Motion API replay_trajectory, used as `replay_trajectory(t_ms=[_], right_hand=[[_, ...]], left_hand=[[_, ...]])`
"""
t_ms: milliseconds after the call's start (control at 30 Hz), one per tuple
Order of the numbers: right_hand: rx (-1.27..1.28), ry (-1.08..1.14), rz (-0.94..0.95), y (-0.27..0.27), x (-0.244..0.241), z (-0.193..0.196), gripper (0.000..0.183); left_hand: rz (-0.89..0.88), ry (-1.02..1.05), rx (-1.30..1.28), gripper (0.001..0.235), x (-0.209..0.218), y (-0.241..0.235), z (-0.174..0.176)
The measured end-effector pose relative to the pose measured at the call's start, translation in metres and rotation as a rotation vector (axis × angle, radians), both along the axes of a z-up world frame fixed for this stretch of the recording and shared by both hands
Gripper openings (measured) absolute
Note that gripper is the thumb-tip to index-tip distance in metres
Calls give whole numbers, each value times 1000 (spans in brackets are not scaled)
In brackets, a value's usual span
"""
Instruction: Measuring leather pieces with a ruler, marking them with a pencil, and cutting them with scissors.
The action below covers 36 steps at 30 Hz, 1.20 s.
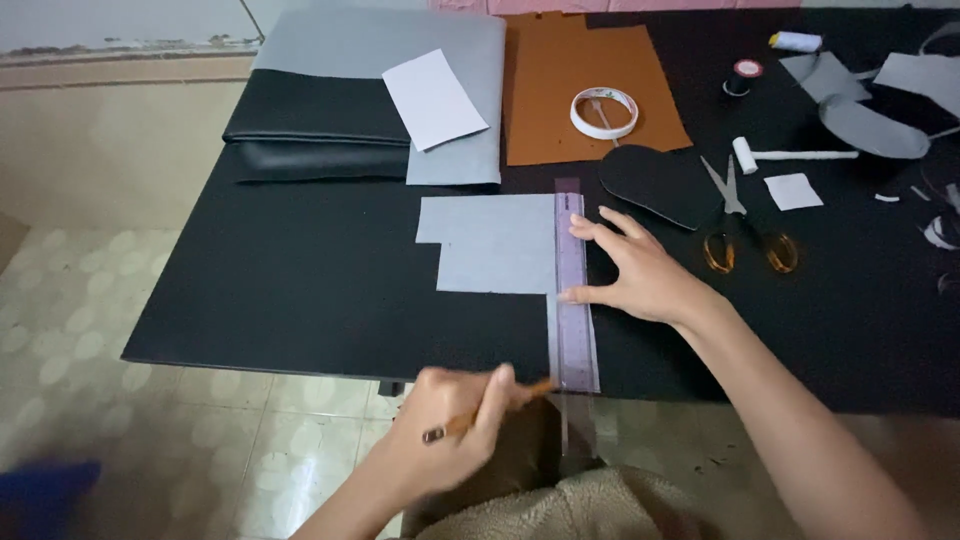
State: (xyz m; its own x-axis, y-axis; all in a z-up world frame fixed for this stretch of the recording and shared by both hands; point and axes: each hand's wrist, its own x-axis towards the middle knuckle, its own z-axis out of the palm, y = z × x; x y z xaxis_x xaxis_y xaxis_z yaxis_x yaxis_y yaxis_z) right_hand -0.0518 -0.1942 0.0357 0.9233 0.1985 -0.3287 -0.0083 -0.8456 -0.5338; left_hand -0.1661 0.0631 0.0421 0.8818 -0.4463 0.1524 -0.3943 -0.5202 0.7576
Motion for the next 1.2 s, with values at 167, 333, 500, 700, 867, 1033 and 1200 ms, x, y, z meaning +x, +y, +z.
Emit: replay_trajectory(t_ms=[167, 333, 500, 700, 867, 1033, 1200], right_hand=[[5, 27, -6, 1, -1, 5, 96], [51, -211, 197, -22, 5, -15, 86], [153, -188, 214, -27, 11, -1, 76], [69, -99, 253, -23, 9, 24, 51], [148, -321, 111, -31, 2, 30, 45], [376, -361, -106, -13, -18, 26, 38], [1019, 59, -240, 67, -43, 19, 67]], left_hand=[[104, 455, -26, 61, -5, 17, 28], [582, -18, -171, 54, 56, 49, 40], [574, -641, 233, 17, 126, 90, -28], [435, -469, 594, 38, 154, 105, -67], [302, -314, 690, 63, 159, 99, -40], [337, -275, 111, 52, 138, 53, 4], [114, 435, -1425, 63, 104, -38, 17]])
